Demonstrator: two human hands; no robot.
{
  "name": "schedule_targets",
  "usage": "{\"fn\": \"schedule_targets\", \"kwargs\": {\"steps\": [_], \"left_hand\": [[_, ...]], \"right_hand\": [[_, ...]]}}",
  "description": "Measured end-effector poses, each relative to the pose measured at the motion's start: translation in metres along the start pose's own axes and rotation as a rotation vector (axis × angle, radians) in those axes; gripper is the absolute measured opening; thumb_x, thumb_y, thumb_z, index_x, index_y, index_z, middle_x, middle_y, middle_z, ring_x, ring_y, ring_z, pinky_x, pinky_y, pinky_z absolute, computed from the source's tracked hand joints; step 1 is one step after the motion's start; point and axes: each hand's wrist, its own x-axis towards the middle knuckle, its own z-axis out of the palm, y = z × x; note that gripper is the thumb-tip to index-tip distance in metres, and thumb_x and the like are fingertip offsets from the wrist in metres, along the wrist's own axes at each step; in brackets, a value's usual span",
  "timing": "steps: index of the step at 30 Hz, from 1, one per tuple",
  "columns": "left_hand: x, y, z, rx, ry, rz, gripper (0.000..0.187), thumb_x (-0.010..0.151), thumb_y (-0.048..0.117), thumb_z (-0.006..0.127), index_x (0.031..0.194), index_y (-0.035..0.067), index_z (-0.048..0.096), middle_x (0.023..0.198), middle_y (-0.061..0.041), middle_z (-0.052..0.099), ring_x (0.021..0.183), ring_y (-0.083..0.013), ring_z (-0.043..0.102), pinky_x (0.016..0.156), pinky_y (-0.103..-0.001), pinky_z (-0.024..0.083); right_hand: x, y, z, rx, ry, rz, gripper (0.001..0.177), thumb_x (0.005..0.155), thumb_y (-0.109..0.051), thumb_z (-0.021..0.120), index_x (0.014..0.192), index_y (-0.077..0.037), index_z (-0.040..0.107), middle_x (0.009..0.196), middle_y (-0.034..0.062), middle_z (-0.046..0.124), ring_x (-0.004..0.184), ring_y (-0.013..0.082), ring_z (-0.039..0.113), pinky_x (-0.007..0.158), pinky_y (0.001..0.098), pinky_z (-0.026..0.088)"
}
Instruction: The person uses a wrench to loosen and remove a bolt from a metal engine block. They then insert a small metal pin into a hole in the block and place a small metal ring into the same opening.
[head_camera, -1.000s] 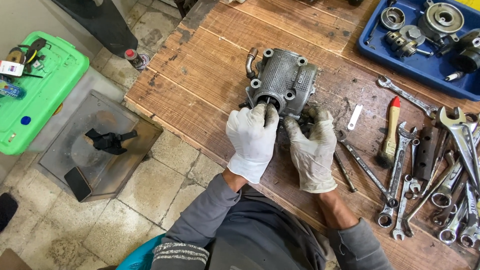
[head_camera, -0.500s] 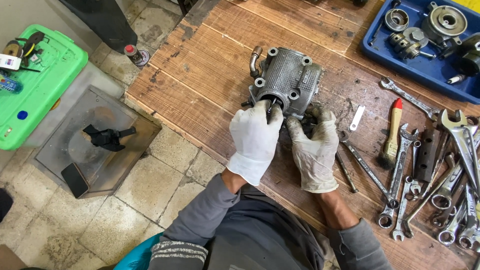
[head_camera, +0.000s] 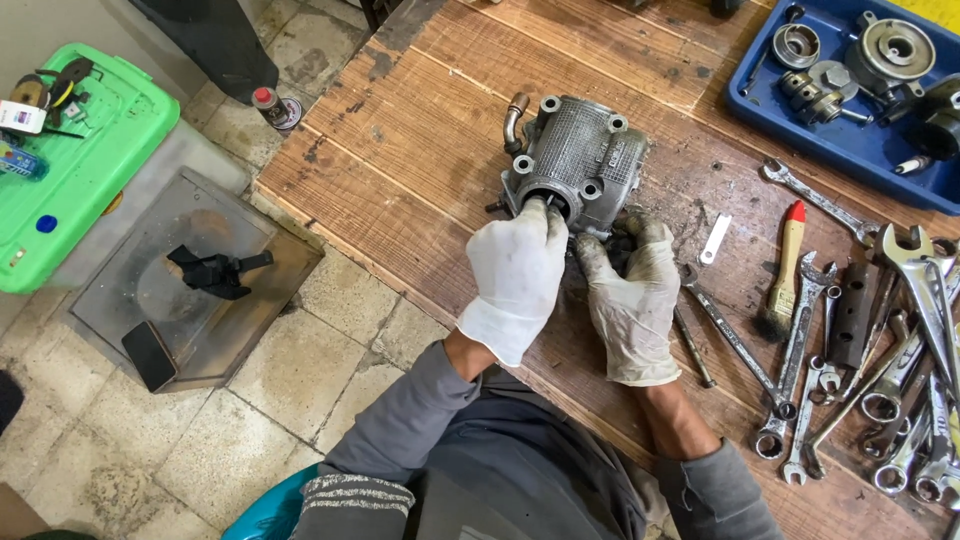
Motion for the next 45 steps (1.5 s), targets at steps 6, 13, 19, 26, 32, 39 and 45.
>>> {"fn": "schedule_targets", "kwargs": {"steps": [6,13,19,26,32,39,45], "left_hand": [[-0.001,0.004,-0.006,0.210,0.293,0.263,0.019,0.081,0.020,0.073,0.067,0.012,0.064,0.040,-0.007,0.053,0.043,-0.0305,0.063,0.049,-0.039,0.053],[0.000,0.005,-0.001,0.243,0.417,0.296,0.018,0.079,0.015,0.075,0.066,0.010,0.063,0.041,-0.005,0.049,0.040,-0.0287,0.058,0.044,-0.038,0.048],[-0.005,-0.002,0.006,0.250,0.532,0.345,0.012,0.080,0.016,0.079,0.080,0.008,0.070,0.048,-0.004,0.045,0.045,-0.0273,0.055,0.046,-0.039,0.047],[-0.007,-0.009,0.015,0.131,0.531,0.294,0.009,0.080,0.017,0.077,0.079,0.010,0.071,0.047,-0.005,0.044,0.044,-0.0279,0.055,0.044,-0.038,0.047],[-0.004,-0.009,0.011,0.113,0.475,0.311,0.010,0.082,0.015,0.075,0.082,0.006,0.072,0.045,-0.005,0.047,0.043,-0.0291,0.058,0.044,-0.041,0.047],[0.003,-0.001,-0.017,0.098,0.271,0.250,0.015,0.082,0.022,0.075,0.080,0.008,0.075,0.043,-0.007,0.057,0.045,-0.0315,0.065,0.049,-0.043,0.050],[-0.001,-0.005,-0.008,0.012,0.212,0.148,0.014,0.086,0.024,0.073,0.082,0.011,0.075,0.047,-0.010,0.062,0.051,-0.0343,0.069,0.052,-0.044,0.052]], "right_hand": [[0.000,0.002,0.000,-0.005,-0.011,0.010,0.032,0.087,-0.004,0.085,0.112,-0.012,0.066,0.099,0.0019,0.061,0.087,0.0110,0.061,0.084,0.0304,0.057],[-0.002,0.003,-0.001,-0.057,0.004,0.011,0.033,0.087,-0.006,0.086,0.111,-0.014,0.066,0.098,0.0017,0.060,0.087,0.0119,0.059,0.082,0.0309,0.054],[-0.001,-0.005,-0.002,-0.083,0.001,0.020,0.032,0.086,-0.006,0.086,0.111,-0.015,0.067,0.096,0.0001,0.059,0.085,0.0112,0.059,0.081,0.0294,0.054],[-0.001,0.006,0.002,-0.046,0.013,0.029,0.032,0.087,-0.006,0.086,0.110,-0.014,0.066,0.096,-0.0016,0.057,0.087,0.0085,0.057,0.081,0.0252,0.053],[-0.002,0.013,0.002,-0.087,-0.005,0.054,0.030,0.088,-0.011,0.086,0.109,-0.017,0.066,0.094,-0.0030,0.056,0.086,0.0078,0.056,0.082,0.0259,0.051],[-0.003,-0.002,0.012,-0.077,0.010,0.047,0.031,0.088,-0.011,0.086,0.110,-0.016,0.065,0.095,-0.0018,0.057,0.087,0.0090,0.054,0.083,0.0278,0.051],[0.002,-0.004,0.008,-0.147,0.013,0.062,0.028,0.090,-0.015,0.086,0.109,-0.020,0.066,0.088,-0.0040,0.058,0.082,0.0087,0.054,0.077,0.0271,0.049]]}}
